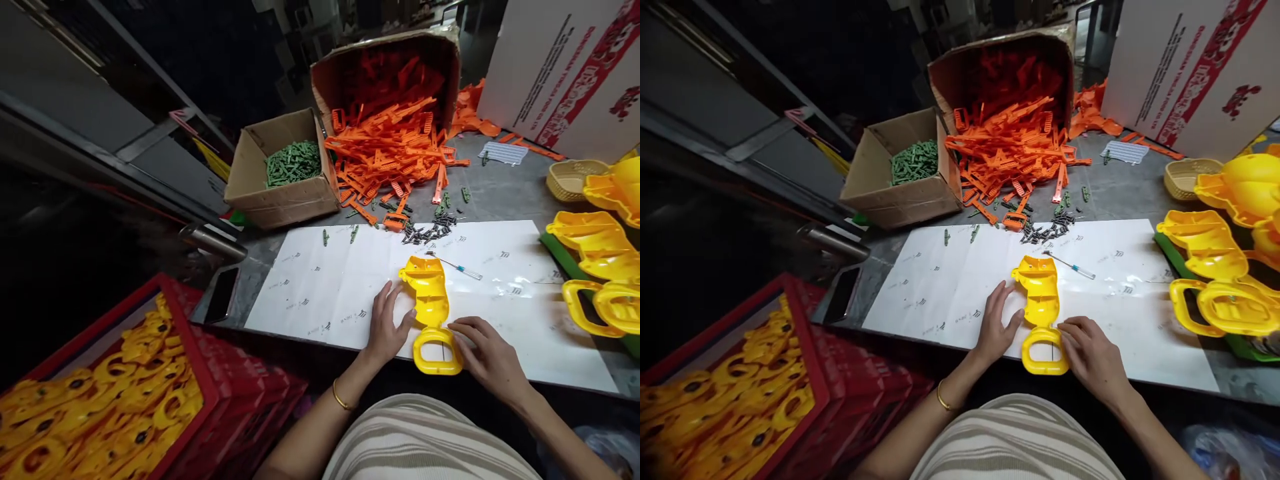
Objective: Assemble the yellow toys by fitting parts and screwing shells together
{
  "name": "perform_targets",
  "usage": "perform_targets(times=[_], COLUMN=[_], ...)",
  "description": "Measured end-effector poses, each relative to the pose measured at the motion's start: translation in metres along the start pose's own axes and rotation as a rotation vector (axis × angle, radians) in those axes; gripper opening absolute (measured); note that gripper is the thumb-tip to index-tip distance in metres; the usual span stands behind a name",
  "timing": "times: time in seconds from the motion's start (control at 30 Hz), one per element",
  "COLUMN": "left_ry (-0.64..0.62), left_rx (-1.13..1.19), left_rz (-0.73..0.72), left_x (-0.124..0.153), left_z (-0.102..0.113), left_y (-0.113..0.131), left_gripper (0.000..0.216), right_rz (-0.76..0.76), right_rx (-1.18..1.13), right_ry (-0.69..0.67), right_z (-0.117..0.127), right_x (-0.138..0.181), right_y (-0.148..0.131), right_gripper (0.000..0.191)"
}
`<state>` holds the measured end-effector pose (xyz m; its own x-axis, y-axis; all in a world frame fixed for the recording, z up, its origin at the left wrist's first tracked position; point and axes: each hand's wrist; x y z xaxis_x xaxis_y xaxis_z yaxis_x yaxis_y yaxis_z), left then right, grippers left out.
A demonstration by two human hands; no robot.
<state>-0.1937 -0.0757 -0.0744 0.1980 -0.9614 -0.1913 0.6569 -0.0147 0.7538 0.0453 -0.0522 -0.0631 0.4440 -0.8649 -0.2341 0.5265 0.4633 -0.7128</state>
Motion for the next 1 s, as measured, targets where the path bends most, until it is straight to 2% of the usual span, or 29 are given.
perform_targets(times=[0.1, 0.17, 0.3, 0.37, 0.43, 0.57, 0.63, 0.7, 0.77, 0.83, 0.9, 0.93, 1.0], left_ry=[-0.032, -0.002, 0.083, 0.108, 0.112, 0.052, 0.046, 0.092, 0.189, 0.250, 0.233, 0.202, 0.151], left_rx=[-0.057, -0.100, -0.246, -0.302, -0.351, -0.409, -0.423, -0.435, -0.458, -0.516, -0.522, -0.520, -0.518], left_rz=[-0.034, -0.042, 0.054, 0.116, 0.166, 0.167, 0.109, 0.042, 0.015, 0.110, 0.218, 0.280, 0.370], left_x=[-0.012, -0.034, -0.117, -0.158, -0.185, -0.195, -0.200, -0.223, -0.264, -0.315, -0.364, -0.386, -0.421], left_z=[-0.002, 0.008, 0.044, 0.059, 0.065, 0.066, 0.081, 0.115, 0.167, 0.225, 0.275, 0.293, 0.315], left_y=[0.004, 0.001, -0.022, -0.041, -0.057, -0.070, -0.065, -0.055, -0.047, -0.045, -0.056, -0.064, -0.087], left_gripper=[0.051, 0.045, 0.028, 0.029, 0.031, 0.031, 0.031, 0.031, 0.033, 0.036, 0.032, 0.028, 0.027], right_rz=[0.016, 0.024, 0.053, 0.089, 0.148, 0.198, 0.192, 0.216, 0.284, 0.382, 0.509, 0.591, 0.756], right_rx=[-0.029, -0.036, -0.039, -0.034, -0.023, -0.072, -0.105, -0.120, -0.136, -0.165, -0.167, -0.138, -0.019], right_ry=[0.113, 0.171, 0.178, 0.159, 0.133, 0.139, 0.167, 0.187, 0.182, 0.145, 0.090, 0.043, -0.115], right_z=[0.015, 0.023, 0.020, 0.013, 0.008, 0.010, 0.014, 0.017, 0.016, 0.010, -0.006, -0.018, -0.048], right_x=[-0.020, -0.041, -0.093, -0.116, -0.134, -0.170, -0.192, -0.220, -0.256, -0.300, -0.348, -0.372, -0.412], right_y=[0.001, 0.005, 0.012, 0.010, 0.004, -0.012, -0.021, -0.034, -0.054, -0.082, -0.113, -0.129, -0.152], right_gripper=[0.019, 0.018, 0.022, 0.024, 0.024, 0.024, 0.025, 0.025, 0.025, 0.025, 0.030, 0.034, 0.045])
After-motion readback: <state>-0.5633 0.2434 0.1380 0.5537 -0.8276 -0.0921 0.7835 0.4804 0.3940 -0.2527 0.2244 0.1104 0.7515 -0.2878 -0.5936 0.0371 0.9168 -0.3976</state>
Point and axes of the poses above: each hand's wrist, its own x-axis away from the middle knuckle, its own z-axis out of the back of the hand, y = z × x, and after that the axes turned 3 degrees about z, right-handed
